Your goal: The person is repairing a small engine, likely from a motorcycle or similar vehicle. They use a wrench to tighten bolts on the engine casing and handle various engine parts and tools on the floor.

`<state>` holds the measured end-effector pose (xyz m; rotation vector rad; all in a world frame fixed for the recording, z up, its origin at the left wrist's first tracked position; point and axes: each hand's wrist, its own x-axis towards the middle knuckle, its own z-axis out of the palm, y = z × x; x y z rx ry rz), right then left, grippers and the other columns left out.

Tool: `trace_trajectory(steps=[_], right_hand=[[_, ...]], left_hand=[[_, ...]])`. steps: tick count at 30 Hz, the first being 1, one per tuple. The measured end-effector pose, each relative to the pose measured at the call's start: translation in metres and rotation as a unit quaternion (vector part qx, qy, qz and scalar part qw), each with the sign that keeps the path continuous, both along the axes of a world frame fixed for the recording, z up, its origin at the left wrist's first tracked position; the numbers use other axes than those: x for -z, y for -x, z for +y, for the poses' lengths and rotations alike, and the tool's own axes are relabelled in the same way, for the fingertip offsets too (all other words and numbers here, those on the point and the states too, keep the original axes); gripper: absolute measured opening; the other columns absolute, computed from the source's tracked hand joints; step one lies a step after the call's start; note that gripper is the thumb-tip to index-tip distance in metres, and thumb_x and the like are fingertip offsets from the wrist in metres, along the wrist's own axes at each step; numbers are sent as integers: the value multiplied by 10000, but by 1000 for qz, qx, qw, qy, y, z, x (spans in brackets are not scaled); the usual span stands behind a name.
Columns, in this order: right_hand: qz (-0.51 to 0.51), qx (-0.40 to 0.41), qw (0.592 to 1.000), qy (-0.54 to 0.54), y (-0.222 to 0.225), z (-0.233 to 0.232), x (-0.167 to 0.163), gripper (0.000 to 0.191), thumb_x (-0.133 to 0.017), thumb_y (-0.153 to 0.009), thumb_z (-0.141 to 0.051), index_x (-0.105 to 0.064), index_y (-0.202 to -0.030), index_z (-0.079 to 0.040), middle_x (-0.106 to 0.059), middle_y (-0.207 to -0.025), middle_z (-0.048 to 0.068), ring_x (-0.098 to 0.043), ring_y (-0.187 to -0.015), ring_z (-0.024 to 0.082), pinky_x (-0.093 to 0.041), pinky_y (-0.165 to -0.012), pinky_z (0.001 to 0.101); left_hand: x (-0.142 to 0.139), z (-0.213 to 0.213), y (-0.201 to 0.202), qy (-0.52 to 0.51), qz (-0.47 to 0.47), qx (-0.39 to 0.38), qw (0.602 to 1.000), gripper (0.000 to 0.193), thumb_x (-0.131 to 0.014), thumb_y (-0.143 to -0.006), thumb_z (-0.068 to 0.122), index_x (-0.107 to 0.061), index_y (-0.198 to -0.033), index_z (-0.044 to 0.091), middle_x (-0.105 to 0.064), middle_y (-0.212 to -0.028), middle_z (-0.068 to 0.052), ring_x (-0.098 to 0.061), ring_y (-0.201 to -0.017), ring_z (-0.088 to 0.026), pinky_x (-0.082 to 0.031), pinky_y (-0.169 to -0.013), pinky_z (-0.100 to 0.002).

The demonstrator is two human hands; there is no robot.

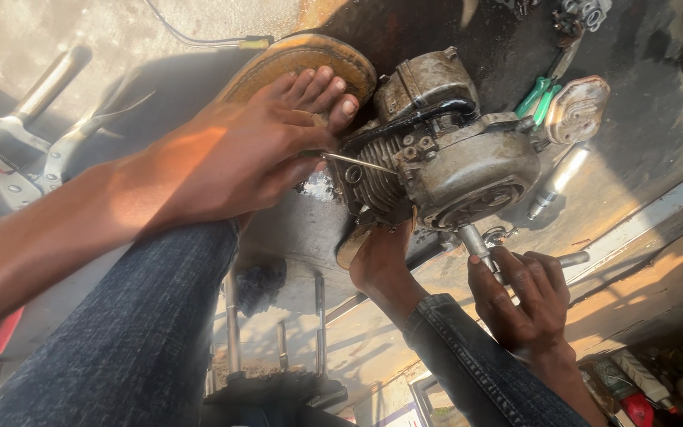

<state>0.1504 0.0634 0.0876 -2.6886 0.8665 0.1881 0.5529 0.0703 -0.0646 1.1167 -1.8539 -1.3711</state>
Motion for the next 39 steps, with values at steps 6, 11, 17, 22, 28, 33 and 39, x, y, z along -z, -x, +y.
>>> trace_trajectory(steps=[6, 11, 17, 22, 28, 33, 39], right_hand=[[-74, 293, 952, 55, 33, 11, 22, 206, -780, -1037, -33, -647, -1195, -47, -715, -1108, 140, -686, -910, 172, -555, -741, 274], [-112, 684, 703, -159, 67, 41, 66, 244, -694, -990, -87, -614, -1220, -66, -727, -998, 95, -723, -843, 130, -613, -712, 264], [-130, 672, 706, -184, 67, 86, 102, 279, -661, -906, 24, -620, -1176, -36, -674, -1109, 90, -684, -900, 201, -551, -673, 313], [-12, 573, 817, -66, 65, 86, 93, 259, -670, -885, 13, -655, -1140, -32, -635, -1092, 185, -661, -992, 382, -512, -835, 469], [-23, 574, 812, -108, 81, 74, 85, 307, -745, -841, -69, -692, -1143, -71, -674, -1036, 156, -684, -923, 338, -556, -742, 435], [-125, 631, 761, -80, 138, 16, 91, 313, -682, -935, -61, -650, -1243, -112, -717, -1051, 73, -715, -911, 154, -627, -737, 302], [-77, 688, 721, -35, 141, -49, 127, 503, -814, -829, -135, -576, -1264, -50, -729, -948, 121, -704, -772, 201, -556, -706, 357]], left_hand=[[34, 18, 7, -10, 49, 8, 999, 398, -473, -1063, 73, -563, -1448, 29, -415, -1639, -188, -255, -1591, -262, -101, -1342, -483], [64, 26, 50, -260, 164, -112, 945, 506, -418, -1065, 231, -323, -1537, 75, -310, -1666, -123, -245, -1567, -222, -201, -1294, -426], [45, 7, 113, -17, -372, -9, 928, 462, -317, -1148, 381, -464, -1519, 147, -452, -1581, -135, -390, -1468, -282, -350, -1190, -410], [9, -18, 131, 78, -417, 35, 905, 369, -383, -1103, 269, -527, -1418, 142, -595, -1420, -107, -553, -1334, -267, -464, -1097, -399], [19, -6, 140, 133, -414, 26, 900, 457, -449, -1038, 177, -421, -1492, 210, -621, -1403, -103, -571, -1324, -294, -535, -994, -421], [3, -24, 155, 136, -440, 32, 887, 462, -444, -1041, 227, -404, -1501, 237, -617, -1417, -91, -582, -1297, -301, -531, -981, -413], [-115, -104, 132, -72, -307, -60, 947, 455, -570, -989, 273, -548, -1401, 82, -589, -1410, -204, -582, -1290, -351, -513, -1052, -493]])
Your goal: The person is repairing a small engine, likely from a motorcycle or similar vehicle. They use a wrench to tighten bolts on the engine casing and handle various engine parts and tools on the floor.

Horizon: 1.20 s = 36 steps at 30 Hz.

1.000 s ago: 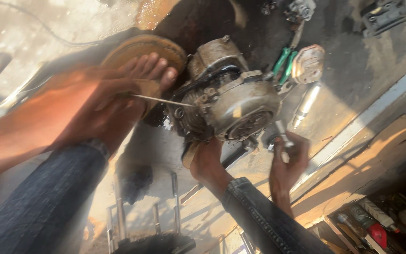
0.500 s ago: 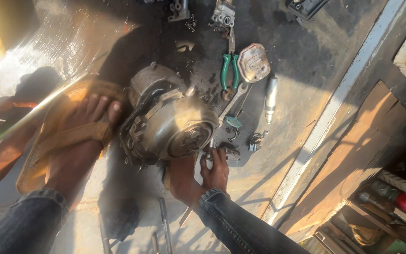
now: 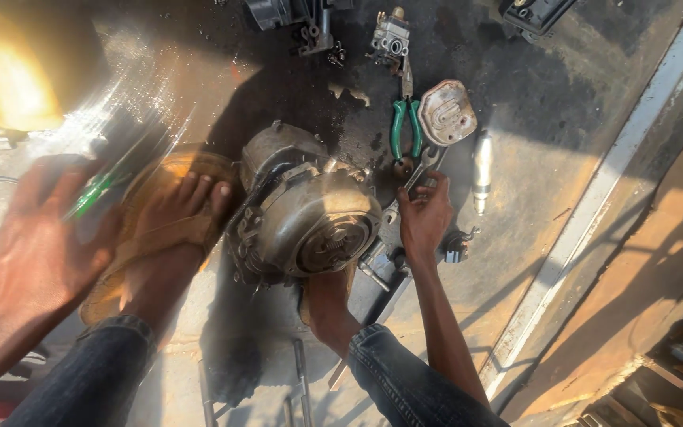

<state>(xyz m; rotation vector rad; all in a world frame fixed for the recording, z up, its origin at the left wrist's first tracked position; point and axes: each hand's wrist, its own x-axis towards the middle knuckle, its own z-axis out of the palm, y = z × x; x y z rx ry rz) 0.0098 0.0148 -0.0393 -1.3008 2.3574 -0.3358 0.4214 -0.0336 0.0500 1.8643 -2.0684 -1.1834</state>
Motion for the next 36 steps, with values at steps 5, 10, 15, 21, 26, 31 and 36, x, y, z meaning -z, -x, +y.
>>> trace_trajectory(steps=[5, 10, 15, 21, 26, 31, 36], right_hand=[[16, 97, 995, -9, -2, 2, 19, 490, -838, -744, -179, -620, -1145, -4, -733, -793, 112, -697, -690, 192, -558, -696, 353], [30, 85, 991, -95, 12, 4, 27, 277, -840, -834, -192, -723, -946, 33, -725, -809, 145, -678, -706, 231, -540, -700, 375], [-236, 96, 965, 63, 6, 21, 17, 195, -734, -959, -109, -651, -1096, 2, -752, -958, 125, -732, -852, 199, -591, -788, 310], [-370, 33, 927, 57, 6, 47, -54, 158, -723, -980, -182, -738, -1117, -104, -767, -1026, 87, -710, -839, 167, -587, -707, 353], [-215, -305, 926, -49, 14, 28, -110, 141, -819, -858, -205, -810, -969, -118, -789, -809, 29, -664, -730, 92, -452, -940, 405], [-82, -418, 903, -57, 8, -14, -128, 83, -854, -831, -265, -819, -864, -198, -773, -740, -36, -621, -687, 70, -386, -943, 372], [-80, -496, 864, 22, -7, -42, -132, 132, -853, -816, -295, -806, -907, -212, -755, -758, -58, -613, -786, 84, -344, -1073, 388]], left_hand=[[8, 14, -14, -14, 167, 26, 986, 654, -708, -869, 406, -525, -1431, 126, -565, -1441, -155, -576, -1306, -311, -564, -1026, -516], [11, 10, 26, 94, 233, 177, 952, 897, -781, -766, 526, -454, -1491, 110, -417, -1555, -183, -405, -1419, -372, -341, -1109, -622], [-19, -33, 75, 104, 215, 310, 920, 1064, -803, -638, 579, -375, -1520, 166, -294, -1620, -124, -248, -1507, -346, -166, -1210, -568], [18, -9, 96, 65, 132, 393, 908, 990, -800, -722, 457, -338, -1555, 186, -258, -1690, -69, -176, -1544, -311, -106, -1244, -506], [24, -8, 105, 56, 169, 357, 917, 1031, -810, -699, 474, -330, -1563, 179, -262, -1675, -71, -175, -1561, -333, -113, -1231, -509], [16, -17, 108, 58, 132, 377, 915, 1025, -830, -687, 431, -338, -1567, 240, -250, -1691, -29, -166, -1573, -314, -124, -1241, -501], [24, -15, 112, 51, 115, 390, 912, 1046, -839, -676, 338, -327, -1583, 249, -233, -1702, -15, -151, -1572, -312, -117, -1238, -501]])
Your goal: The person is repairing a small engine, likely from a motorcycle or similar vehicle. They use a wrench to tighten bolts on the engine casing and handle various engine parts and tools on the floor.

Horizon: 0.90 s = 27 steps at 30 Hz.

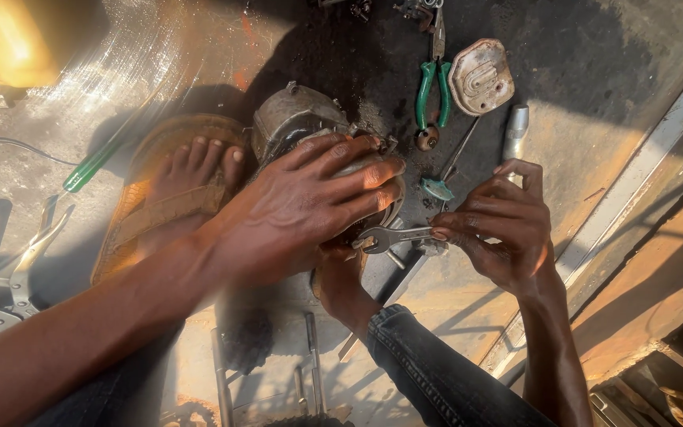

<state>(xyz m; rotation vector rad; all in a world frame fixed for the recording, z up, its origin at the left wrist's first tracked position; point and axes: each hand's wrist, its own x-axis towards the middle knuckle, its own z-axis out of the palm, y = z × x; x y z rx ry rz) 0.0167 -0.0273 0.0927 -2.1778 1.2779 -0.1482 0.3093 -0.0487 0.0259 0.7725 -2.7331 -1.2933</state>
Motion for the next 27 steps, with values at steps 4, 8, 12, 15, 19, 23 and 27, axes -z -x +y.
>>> trace_trajectory(steps=[4, 8, 12, 15, 19, 23, 27], right_hand=[[-8, -53, 998, -11, -11, -10, -2, 120, -804, -855, -256, -802, -970, -220, -751, -833, -56, -651, -914, 125, -302, -1153, 434], [0, -62, 997, -40, -15, -18, -1, 214, -658, -903, -117, -805, -1014, -228, -745, -864, -55, -665, -911, 105, -298, -1161, 444], [1, -88, 996, -18, -12, -22, 6, 232, -631, -920, -121, -805, -1020, -239, -747, -864, -38, -657, -897, 105, -351, -1120, 451], [-12, -96, 995, -21, -7, -20, 11, 235, -637, -936, -106, -804, -1044, -232, -762, -908, -23, -661, -901, 91, -450, -1034, 418], [-24, -63, 996, -56, -2, -9, 16, 205, -724, -904, -110, -791, -1061, -224, -766, -937, -30, -683, -916, 107, -516, -862, 329], [-9, -24, 997, -76, 5, 9, 21, 271, -734, -887, -47, -770, -1117, -186, -765, -1039, -14, -690, -995, 168, -534, -857, 334], [-7, 0, 997, -76, 10, 35, 35, 269, -742, -856, -43, -763, -1102, -152, -769, -1043, -1, -683, -1012, 199, -543, -875, 380]], left_hand=[[0, 0, 0, -22, 4, -3, 1000, 1010, -822, -697, 358, -327, -1571, 259, -213, -1700, -23, -138, -1567, -318, -105, -1221, -519], [0, -2, -4, 3, 11, -9, 1000, 951, -804, -741, 331, -350, -1572, 249, -231, -1699, -23, -156, -1573, -318, -120, -1232, -520], [1, -2, -3, -16, 14, -14, 1000, 947, -805, -729, 366, -365, -1561, 261, -241, -1694, -13, -164, -1538, -306, -124, -1236, -521], [3, -3, 0, -16, 5, -8, 1000, 1004, -821, -682, 343, -354, -1568, 268, -234, -1694, -20, -164, -1547, -315, -125, -1224, -526], [3, -4, -1, -18, 25, -22, 999, 973, -818, -703, 382, -369, -1559, 265, -255, -1688, -21, -185, -1559, -319, -143, -1223, -527], [5, -4, -2, -28, 29, -25, 999, 998, -830, -683, 414, -373, -1556, 257, -253, -1686, -26, -179, -1561, -326, -141, -1224, -530], [7, -4, -3, -7, 10, -18, 1000, 982, -834, -692, 360, -376, -1557, 274, -252, -1693, -14, -176, -1537, -298, -141, -1232, -517]])
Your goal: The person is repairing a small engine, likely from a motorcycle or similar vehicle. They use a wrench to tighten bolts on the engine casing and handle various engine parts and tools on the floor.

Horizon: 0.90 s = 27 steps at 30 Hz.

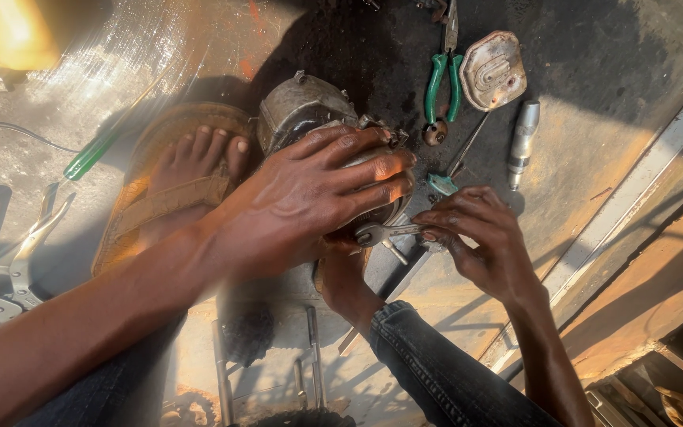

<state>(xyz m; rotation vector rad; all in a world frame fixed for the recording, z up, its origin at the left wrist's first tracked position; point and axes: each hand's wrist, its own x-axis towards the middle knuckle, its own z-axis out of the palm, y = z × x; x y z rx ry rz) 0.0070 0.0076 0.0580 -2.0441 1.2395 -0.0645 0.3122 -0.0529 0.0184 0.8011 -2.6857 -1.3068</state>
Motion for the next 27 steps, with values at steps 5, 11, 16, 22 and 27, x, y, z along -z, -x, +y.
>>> trace_trajectory(steps=[5, 11, 16, 22, 27], right_hand=[[-56, 106, 979, -167, -11, 49, 33, 246, -718, -882, -34, -743, -1109, -125, -764, -1064, 52, -730, -999, 178, -619, -850, 335], [-51, 200, 953, -221, -3, 92, 43, 222, -708, -900, -52, -748, -1116, -84, -791, -1065, 69, -769, -973, 188, -635, -839, 362], [-90, 218, 968, -90, 17, 76, 28, 158, -711, -970, -87, -749, -1114, -138, -787, -1102, 59, -729, -1041, 160, -577, -924, 337], [31, 135, 990, -13, 5, 28, -7, 157, -749, -929, -146, -770, -1066, -219, -795, -1042, -21, -691, -965, 80, -394, -1062, 358], [48, 58, 997, -20, -15, -3, -23, 166, -730, -933, -116, -785, -1055, -215, -795, -969, -43, -691, -907, 90, -340, -1070, 375]], left_hand=[[3, 0, 0, -25, 33, -23, 999, 959, -825, -703, 360, -390, -1551, 254, -272, -1684, -12, -177, -1539, -302, -134, -1232, -523], [5, -1, 2, -37, 32, -20, 999, 960, -818, -710, 398, -382, -1551, 238, -255, -1690, -22, -174, -1539, -296, -130, -1239, -505], [6, -2, 2, -48, 19, -20, 998, 965, -806, -714, 382, -366, -1563, 255, -235, -1691, -1, -161, -1566, -295, -122, -1229, -501], [6, -2, 4, -57, 21, -25, 998, 958, -803, -712, 413, -373, -1557, 274, -243, -1689, 20, -167, -1565, -287, -119, -1230, -519], [7, -1, 5, -59, 30, -29, 997, 967, -808, -709, 424, -373, -1558, 265, -253, -1683, 7, -176, -1562, -293, -124, -1230, -521]])
